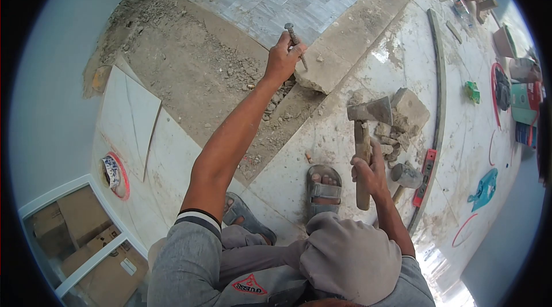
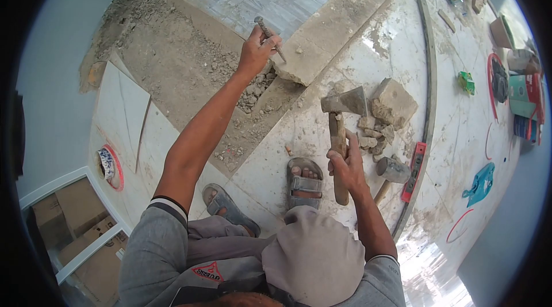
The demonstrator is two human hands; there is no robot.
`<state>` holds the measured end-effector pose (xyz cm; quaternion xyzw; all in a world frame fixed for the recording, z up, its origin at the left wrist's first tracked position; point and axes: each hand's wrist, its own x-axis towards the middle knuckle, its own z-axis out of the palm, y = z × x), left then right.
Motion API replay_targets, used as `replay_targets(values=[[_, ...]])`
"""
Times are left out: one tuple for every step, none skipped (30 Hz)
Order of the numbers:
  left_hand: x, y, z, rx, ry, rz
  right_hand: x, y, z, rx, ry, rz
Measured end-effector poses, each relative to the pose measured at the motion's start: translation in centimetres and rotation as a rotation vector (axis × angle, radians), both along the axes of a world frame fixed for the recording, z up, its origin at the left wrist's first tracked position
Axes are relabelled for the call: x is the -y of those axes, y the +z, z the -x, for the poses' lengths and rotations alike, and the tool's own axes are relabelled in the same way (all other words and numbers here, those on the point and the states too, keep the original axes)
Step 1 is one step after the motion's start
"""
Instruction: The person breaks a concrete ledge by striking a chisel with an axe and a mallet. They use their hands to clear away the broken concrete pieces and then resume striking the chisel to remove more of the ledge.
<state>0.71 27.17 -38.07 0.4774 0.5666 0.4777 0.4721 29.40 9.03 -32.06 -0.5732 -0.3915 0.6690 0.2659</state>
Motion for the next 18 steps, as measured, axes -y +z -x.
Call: replay_targets(values=[[0.0, 0.0, 0.1, -0.001, 0.005, 0.0, -0.2, 0.2, 0.2, -0.001, 0.005, 0.0], [-0.1, 0.1, 0.2, -0.066, 0.001, -0.008, -0.7, 0.5, 0.4, -0.003, -0.001, -0.021], [-0.2, 0.0, 0.2, -0.132, -0.003, -0.016, -1.3, 0.8, 0.7, -0.005, -0.008, -0.041], [-0.2, -0.1, 0.3, -0.132, -0.001, -0.018, -1.9, 1.1, 0.9, -0.006, -0.005, -0.043], [-0.1, -0.2, 0.4, -0.178, -0.016, -0.036, -2.5, 1.3, 1.1, 0.009, 0.024, -0.073], [0.0, -0.3, 0.5, -0.224, -0.03, -0.055, -3.0, 1.6, 1.3, 0.024, 0.055, -0.103], [0.1, -0.4, 0.5, -0.226, -0.025, -0.056, -3.5, 1.8, 1.5, 0.022, 0.06, -0.105], [0.2, -0.5, 0.5, -0.234, -0.006, -0.065, -3.9, 2.0, 1.7, 0.029, 0.076, -0.122], [0.2, -0.6, 0.4, -0.241, 0.013, -0.073, -4.1, 2.0, 1.8, 0.036, 0.091, -0.136], [0.3, -0.6, 0.3, -0.24, 0.016, -0.07, -4.1, 1.9, 1.8, 0.036, 0.094, -0.134], [0.3, -0.7, 0.2, -0.252, 0.018, -0.086, -4.1, 1.5, 1.5, 0.094, 0.143, -0.174], [0.3, -0.7, 0.2, -0.265, 0.02, -0.101, -4.2, 1.1, 1.2, 0.152, 0.193, -0.214], [0.5, -0.2, 0.0, -0.265, 0.026, -0.102, -3.9, 0.6, 0.7, 0.152, 0.199, -0.216], [0.7, 0.3, -0.1, -0.313, 0.018, -0.115, -3.1, 0.2, -0.3, 0.32, 0.3, -0.368], [0.9, 0.8, -0.2, -0.361, 0.009, -0.127, -2.2, -0.4, -1.4, 0.488, 0.399, -0.519], [1.1, 0.7, -0.3, -0.361, 0.019, -0.128, -1.2, -1.4, -3.0, 0.552, 0.432, -0.48], [1.2, 0.4, -0.3, -0.374, 0.021, -0.16, -0.1, -2.3, -4.7, 0.618, 0.466, -0.446], [1.2, 0.3, -0.2, -0.387, 0.019, -0.192, 1.3, -3.2, -6.5, 0.668, 0.489, -0.384]])
